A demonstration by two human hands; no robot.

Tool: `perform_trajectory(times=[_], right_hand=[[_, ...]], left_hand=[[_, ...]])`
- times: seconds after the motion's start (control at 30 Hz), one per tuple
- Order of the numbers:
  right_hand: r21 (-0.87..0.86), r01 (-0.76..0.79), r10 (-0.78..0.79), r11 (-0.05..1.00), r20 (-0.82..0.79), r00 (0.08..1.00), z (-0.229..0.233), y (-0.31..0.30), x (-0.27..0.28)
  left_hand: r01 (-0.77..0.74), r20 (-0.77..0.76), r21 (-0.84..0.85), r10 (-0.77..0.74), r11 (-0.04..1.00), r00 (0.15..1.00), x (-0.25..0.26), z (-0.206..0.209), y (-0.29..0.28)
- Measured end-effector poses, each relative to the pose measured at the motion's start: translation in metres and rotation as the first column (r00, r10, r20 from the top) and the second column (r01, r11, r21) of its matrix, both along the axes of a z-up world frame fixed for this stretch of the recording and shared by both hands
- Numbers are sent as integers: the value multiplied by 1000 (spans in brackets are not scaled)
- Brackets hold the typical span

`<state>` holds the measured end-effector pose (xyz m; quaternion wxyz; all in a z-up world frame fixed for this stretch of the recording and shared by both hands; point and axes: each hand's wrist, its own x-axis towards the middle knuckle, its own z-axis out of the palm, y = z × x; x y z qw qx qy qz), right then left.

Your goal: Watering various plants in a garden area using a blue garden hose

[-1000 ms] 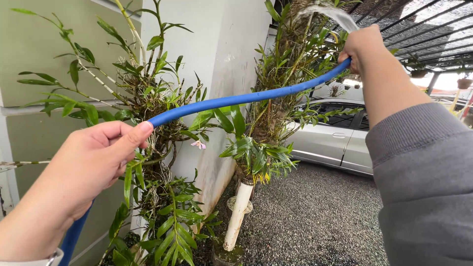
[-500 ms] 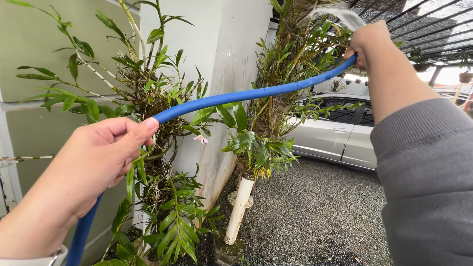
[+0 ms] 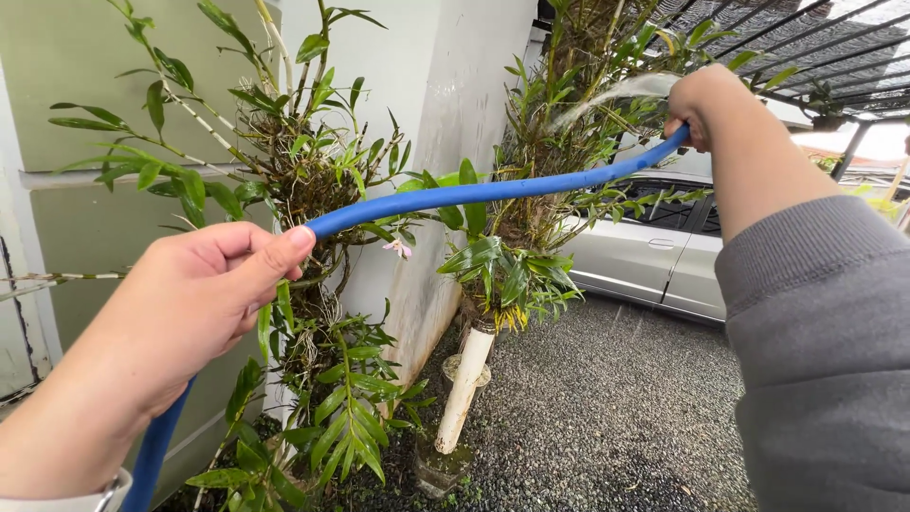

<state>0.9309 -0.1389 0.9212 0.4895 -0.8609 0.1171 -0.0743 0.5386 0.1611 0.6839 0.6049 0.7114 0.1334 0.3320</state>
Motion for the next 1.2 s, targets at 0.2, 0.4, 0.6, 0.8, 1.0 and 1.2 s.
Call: perform_trajectory(times=[0.2, 0.4, 0.6, 0.8, 1.0, 1.2], right_hand=[[22, -44, 34, 999, 350, 936, -7, 16, -18], [306, -26, -67, 952, 288, 955, -5, 19, -3], [152, -38, -26, 988, 396, 918, -12, 14, -4], [218, -2, -10, 976, 50, 999, -17, 7, 14], [52, -11, 11, 999, 2, 1000, -39, -1, 26], [451, 18, -48, 892, 57, 997, -48, 3, 5]], left_hand=[[-17, -6, -14, 17, 1000, 1000, 1, -9, 6], [42, 22, -61, -40, 997, 999, 8, -22, 15], [55, 29, -49, -53, 997, 998, 10, -23, 15], [48, -15, -44, -49, 998, 999, 5, -25, 8], [63, -32, -24, -64, 998, 997, 1, -26, 0], [23, -58, 20, -22, 1000, 998, -10, -16, -12]])
